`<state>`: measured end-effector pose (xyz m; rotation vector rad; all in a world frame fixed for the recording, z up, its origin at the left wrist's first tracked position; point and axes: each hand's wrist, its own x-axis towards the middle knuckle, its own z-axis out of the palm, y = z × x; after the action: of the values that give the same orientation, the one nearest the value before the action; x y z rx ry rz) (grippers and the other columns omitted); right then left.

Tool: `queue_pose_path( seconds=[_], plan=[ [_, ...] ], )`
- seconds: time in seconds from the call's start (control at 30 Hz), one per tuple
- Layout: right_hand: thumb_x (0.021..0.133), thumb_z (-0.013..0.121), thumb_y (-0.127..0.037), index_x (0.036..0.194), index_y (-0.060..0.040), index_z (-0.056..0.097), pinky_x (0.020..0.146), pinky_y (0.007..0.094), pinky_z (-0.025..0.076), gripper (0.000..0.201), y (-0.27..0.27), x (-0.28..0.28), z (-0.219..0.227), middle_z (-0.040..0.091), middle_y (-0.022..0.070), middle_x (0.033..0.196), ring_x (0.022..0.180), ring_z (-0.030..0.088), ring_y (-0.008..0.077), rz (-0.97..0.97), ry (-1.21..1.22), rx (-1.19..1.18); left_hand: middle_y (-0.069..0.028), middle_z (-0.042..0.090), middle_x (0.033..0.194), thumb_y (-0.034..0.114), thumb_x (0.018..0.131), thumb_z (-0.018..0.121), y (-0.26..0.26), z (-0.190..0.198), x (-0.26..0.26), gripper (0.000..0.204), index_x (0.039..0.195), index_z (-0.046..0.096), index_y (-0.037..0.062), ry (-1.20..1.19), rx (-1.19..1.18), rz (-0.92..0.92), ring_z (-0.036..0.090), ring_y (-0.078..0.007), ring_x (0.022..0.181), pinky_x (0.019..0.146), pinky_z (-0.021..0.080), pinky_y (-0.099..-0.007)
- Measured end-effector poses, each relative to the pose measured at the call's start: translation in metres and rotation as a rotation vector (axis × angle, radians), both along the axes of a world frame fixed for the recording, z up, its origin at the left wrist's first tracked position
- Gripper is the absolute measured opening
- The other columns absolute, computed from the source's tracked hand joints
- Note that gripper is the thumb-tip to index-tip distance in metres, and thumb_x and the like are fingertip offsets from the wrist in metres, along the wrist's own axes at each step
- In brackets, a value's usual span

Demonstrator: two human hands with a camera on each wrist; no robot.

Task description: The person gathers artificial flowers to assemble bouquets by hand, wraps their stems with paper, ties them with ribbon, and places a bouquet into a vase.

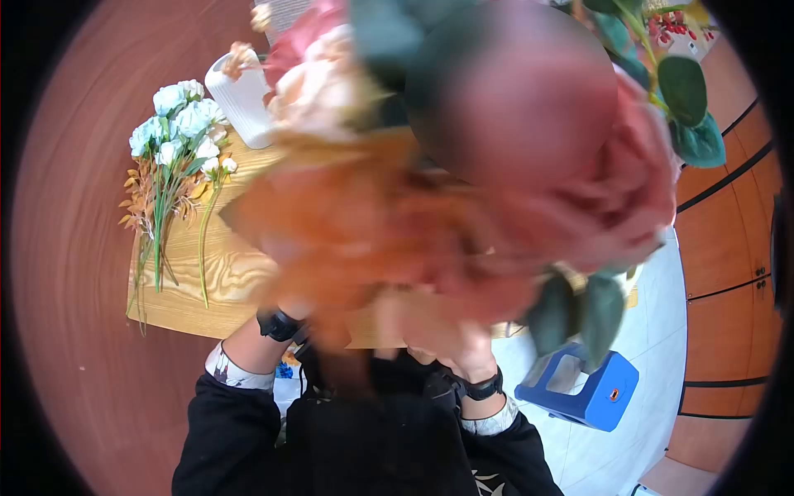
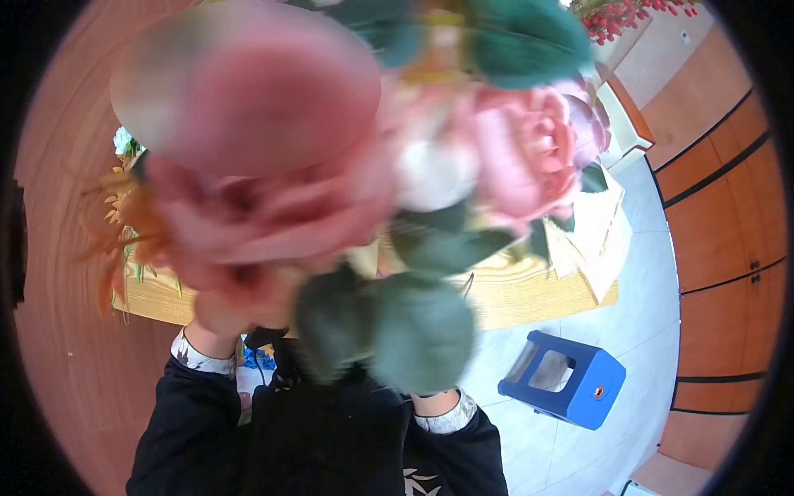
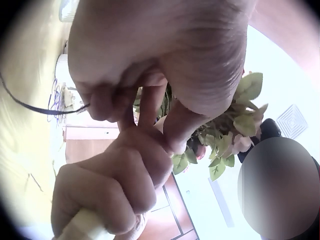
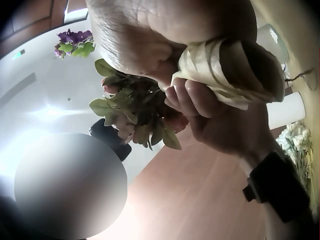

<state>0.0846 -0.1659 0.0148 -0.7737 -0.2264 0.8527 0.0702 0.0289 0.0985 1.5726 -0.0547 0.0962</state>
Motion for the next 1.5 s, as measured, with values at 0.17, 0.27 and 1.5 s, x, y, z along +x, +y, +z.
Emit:
queue_pose_path(
  seconds=[0.17, 0.27, 1.5],
  plan=[
    [0.086, 0.054, -0.011, 0.109, 0.0026, 0.054, 0.073, 0.0216, 0.044, 0.026, 0.023, 0.024, 0.04, 0.062, 0.0041, 0.091, 0.085, 0.055, 0.0077, 0.15, -0.306, -0.002, -0.0069, 0.059, 0.1, 0.019, 0.083, 0.059, -0.016, 0.002, -0.024, 0.036, 0.113, 0.052, 0.0003, 0.035, -0.004, 0.003, 0.056, -0.0117, 0.089, 0.079, 0.045, -0.0244],
    [0.091, 0.048, -0.023, 0.124, -0.0032, 0.039, 0.091, 0.0345, 0.041, 0.04, 0.009, -0.001, -0.029, 0.048, 0.0082, 0.118, 0.108, 0.048, 0.0184, -0.177, -0.225, -0.018, -0.0068, 0.059, 0.098, 0.021, 0.083, 0.06, -0.01, 0.009, -0.027, 0.036, 0.111, 0.053, -0.0003, 0.053, -0.01, 0.009, 0.056, -0.0117, 0.088, 0.078, 0.045, -0.0246],
    [0.091, 0.051, -0.029, 0.096, -0.0013, 0.054, 0.062, 0.02, 0.038, 0.029, 0.016, 0.016, 0.042, 0.054, 0.0002, 0.079, 0.068, 0.047, 0.0088, -0.084, -0.712, -0.04, -0.0142, 0.04, 0.129, 0.029, 0.084, 0.045, -0.037, 0.074, -0.039, 0.053, 0.129, 0.034, 0.0045, -0.801, -0.94, -0.068, 0.045, -0.0243, 0.113, 0.096, 0.037, -0.0339]
  ],
)
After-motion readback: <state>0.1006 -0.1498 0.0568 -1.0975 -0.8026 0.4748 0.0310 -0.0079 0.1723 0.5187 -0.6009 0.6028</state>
